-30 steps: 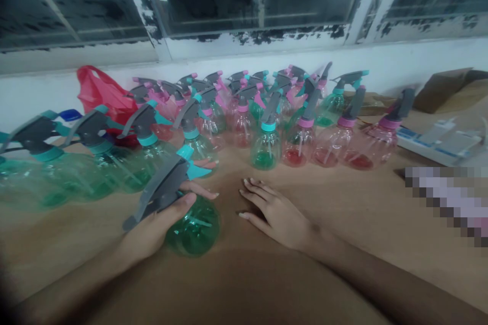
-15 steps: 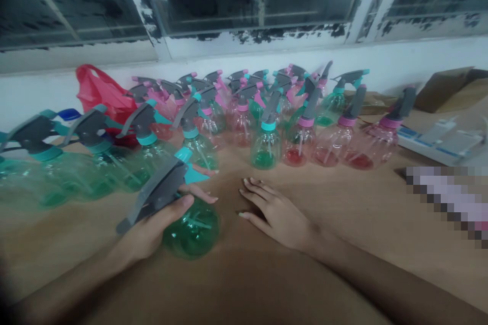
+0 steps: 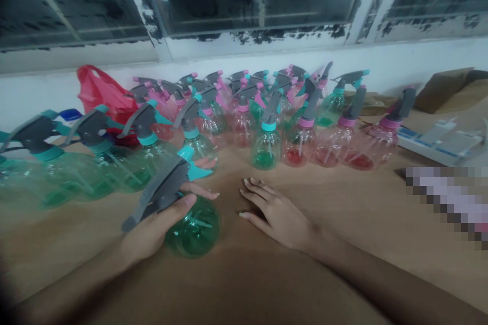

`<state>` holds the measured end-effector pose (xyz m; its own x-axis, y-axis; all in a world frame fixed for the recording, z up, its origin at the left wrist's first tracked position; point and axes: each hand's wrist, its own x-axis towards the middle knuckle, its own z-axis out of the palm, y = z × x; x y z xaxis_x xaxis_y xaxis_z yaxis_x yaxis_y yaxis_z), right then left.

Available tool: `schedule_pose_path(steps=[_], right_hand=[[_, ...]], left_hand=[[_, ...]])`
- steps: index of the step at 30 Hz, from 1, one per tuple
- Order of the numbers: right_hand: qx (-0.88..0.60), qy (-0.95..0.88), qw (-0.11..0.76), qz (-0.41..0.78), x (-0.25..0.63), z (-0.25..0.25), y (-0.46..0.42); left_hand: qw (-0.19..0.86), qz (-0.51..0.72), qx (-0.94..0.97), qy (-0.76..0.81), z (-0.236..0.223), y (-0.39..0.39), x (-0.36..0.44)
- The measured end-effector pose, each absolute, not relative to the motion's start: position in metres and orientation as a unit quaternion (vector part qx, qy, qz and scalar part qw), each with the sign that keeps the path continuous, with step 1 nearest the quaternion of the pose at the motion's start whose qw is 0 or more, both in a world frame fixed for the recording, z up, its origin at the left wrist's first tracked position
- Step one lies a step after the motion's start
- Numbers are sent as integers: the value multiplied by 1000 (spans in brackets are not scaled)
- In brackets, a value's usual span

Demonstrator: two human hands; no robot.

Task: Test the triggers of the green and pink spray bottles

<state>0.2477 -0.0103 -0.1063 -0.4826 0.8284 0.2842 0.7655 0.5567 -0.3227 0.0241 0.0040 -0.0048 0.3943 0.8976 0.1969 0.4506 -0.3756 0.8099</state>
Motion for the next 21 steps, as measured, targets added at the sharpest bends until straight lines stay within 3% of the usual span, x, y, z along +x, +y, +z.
schedule_pose_path(steps=[21], right_hand=[[-465, -857, 209, 77, 247, -106, -10]], left_hand=[[367, 362, 747, 420, -5, 4, 25]])
